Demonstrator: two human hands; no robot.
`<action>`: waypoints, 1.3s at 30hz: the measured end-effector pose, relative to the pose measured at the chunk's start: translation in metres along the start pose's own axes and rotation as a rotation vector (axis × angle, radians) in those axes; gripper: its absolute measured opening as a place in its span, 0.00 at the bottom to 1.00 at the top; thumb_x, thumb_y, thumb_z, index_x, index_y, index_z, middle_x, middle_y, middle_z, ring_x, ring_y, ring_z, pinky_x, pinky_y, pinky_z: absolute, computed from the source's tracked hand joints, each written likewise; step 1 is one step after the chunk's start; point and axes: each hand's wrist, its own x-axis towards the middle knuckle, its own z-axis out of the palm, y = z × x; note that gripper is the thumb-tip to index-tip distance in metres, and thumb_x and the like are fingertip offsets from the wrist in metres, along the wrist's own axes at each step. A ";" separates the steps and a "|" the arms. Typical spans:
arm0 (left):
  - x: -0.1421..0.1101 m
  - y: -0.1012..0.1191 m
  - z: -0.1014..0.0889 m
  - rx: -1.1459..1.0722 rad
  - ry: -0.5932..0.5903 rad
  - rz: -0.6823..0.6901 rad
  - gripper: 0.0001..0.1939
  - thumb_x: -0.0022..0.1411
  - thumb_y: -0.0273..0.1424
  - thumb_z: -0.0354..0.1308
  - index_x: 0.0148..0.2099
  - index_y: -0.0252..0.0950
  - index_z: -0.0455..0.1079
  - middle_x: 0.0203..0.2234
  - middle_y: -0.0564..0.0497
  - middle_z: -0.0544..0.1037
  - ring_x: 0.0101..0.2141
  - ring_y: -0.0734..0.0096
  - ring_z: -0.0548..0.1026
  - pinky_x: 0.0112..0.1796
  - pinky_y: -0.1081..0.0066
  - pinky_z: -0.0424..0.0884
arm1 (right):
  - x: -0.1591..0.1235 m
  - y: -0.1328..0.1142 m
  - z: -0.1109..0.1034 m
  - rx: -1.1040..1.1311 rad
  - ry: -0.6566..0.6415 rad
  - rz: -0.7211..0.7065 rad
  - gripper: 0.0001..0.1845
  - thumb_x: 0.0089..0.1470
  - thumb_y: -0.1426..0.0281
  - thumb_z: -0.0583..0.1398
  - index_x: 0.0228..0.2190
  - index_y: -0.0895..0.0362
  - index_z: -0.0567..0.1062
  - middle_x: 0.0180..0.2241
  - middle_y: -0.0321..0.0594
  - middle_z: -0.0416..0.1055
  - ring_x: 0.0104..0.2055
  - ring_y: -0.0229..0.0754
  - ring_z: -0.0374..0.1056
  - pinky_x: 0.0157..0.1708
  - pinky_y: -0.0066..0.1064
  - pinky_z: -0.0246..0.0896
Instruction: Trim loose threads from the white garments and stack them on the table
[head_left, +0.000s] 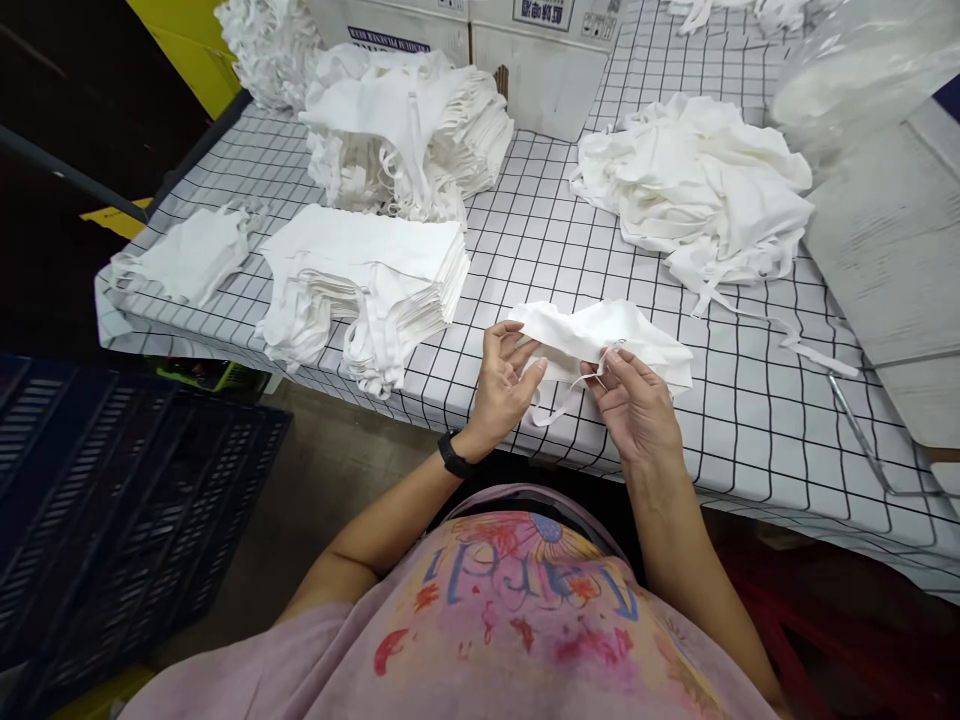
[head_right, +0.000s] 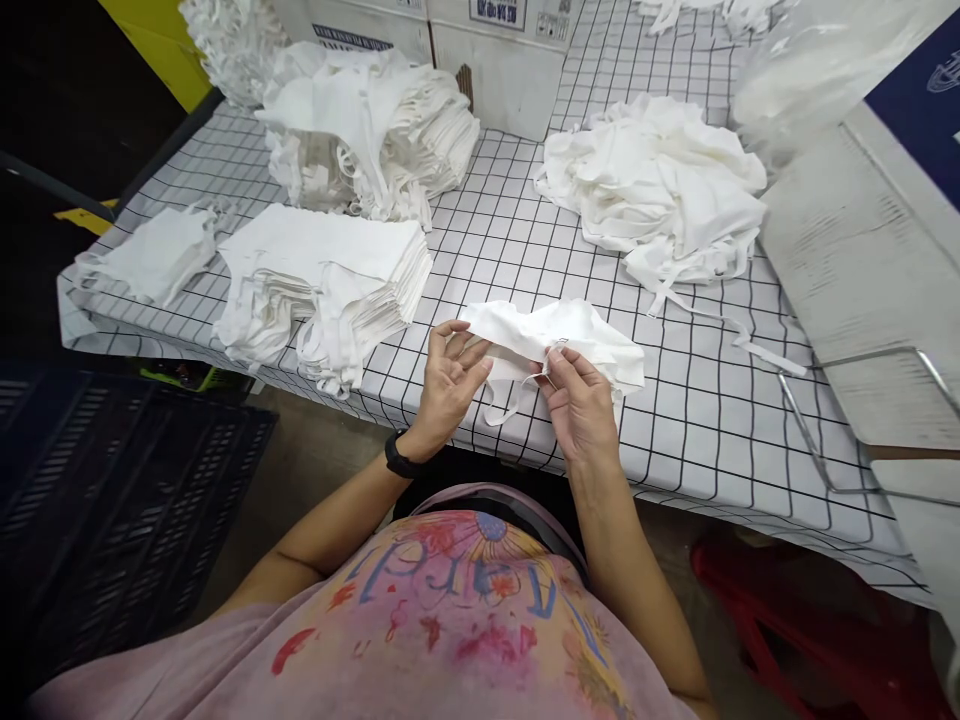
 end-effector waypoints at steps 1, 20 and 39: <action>-0.001 0.001 0.002 -0.075 0.023 -0.048 0.23 0.62 0.29 0.66 0.52 0.43 0.57 0.54 0.47 0.76 0.56 0.67 0.78 0.60 0.62 0.71 | 0.000 0.000 0.000 0.005 0.005 0.003 0.16 0.37 0.68 0.79 0.28 0.53 0.80 0.38 0.34 0.80 0.41 0.37 0.76 0.49 0.31 0.75; 0.020 0.002 0.023 -0.544 0.092 -0.604 0.10 0.50 0.25 0.74 0.32 0.32 0.76 0.29 0.53 0.80 0.32 0.75 0.78 0.40 0.69 0.73 | -0.005 -0.007 -0.013 -0.028 0.047 0.066 0.17 0.37 0.68 0.78 0.29 0.52 0.79 0.36 0.33 0.81 0.41 0.41 0.79 0.46 0.35 0.78; 0.037 0.021 -0.003 -0.414 0.078 -0.581 0.05 0.57 0.23 0.71 0.31 0.32 0.77 0.25 0.54 0.79 0.28 0.80 0.78 0.41 0.74 0.74 | -0.033 0.003 -0.008 -0.257 -0.129 0.012 0.17 0.40 0.63 0.78 0.33 0.53 0.82 0.34 0.36 0.80 0.34 0.38 0.75 0.37 0.30 0.72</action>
